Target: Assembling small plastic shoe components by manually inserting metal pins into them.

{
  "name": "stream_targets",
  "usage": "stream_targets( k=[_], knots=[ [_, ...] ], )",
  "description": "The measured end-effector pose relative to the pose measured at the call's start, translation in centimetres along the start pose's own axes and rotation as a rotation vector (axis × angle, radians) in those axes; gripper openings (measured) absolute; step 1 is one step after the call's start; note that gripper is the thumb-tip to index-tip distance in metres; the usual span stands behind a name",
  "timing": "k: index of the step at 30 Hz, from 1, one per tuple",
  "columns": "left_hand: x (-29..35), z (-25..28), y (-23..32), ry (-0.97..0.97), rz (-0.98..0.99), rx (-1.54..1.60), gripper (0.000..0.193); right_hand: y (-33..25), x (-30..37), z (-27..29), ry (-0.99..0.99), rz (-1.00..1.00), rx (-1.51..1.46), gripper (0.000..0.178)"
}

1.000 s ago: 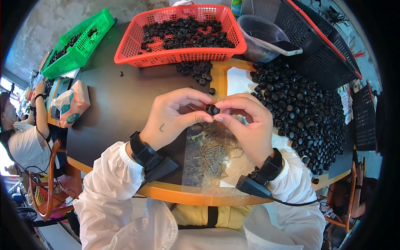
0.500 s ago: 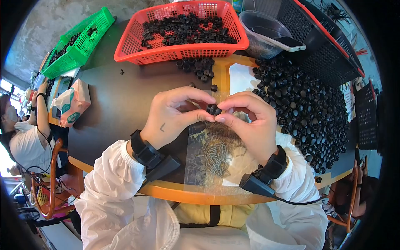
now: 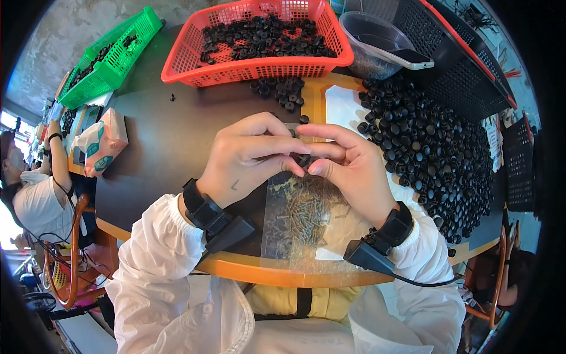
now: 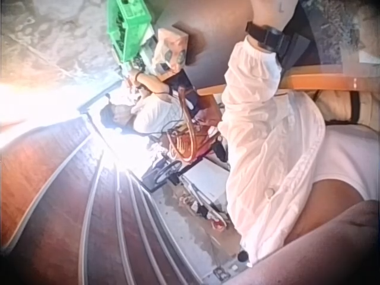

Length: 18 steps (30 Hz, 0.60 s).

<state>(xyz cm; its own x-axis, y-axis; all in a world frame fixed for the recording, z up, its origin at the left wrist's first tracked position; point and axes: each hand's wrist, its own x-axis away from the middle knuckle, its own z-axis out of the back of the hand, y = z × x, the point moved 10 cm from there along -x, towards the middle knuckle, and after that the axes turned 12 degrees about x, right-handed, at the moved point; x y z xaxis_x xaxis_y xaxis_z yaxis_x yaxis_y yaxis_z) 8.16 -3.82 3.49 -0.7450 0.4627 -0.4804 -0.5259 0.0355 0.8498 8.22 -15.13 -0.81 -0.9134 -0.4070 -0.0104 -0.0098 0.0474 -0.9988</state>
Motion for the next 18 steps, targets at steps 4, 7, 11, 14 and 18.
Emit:
stream_targets(
  k=[4,7,11,14,18],
  knots=[
    [0.2,-0.4,0.6,-0.022,-0.062,-0.047,0.033,0.1,0.1,-0.1,-0.001,-0.014,0.024,0.039],
    [0.2,-0.8,1.0,0.009,-0.053,0.088,0.029,0.5,0.5,0.3,0.036,-0.031,0.083,0.036],
    [0.8,-0.8,1.1,0.012,-0.032,0.018,0.022,0.5,0.6,0.1,0.059,-0.020,0.068,0.033],
    [0.7,-0.9,2.0,-0.008,-0.134,-0.207,0.021,0.4,0.3,0.1,0.051,-0.018,0.089,0.034],
    [0.4,-1.0,2.6,-0.026,-0.175,-0.264,0.024,-0.2,0.6,0.5,0.112,-0.020,0.168,0.031]
  ],
)
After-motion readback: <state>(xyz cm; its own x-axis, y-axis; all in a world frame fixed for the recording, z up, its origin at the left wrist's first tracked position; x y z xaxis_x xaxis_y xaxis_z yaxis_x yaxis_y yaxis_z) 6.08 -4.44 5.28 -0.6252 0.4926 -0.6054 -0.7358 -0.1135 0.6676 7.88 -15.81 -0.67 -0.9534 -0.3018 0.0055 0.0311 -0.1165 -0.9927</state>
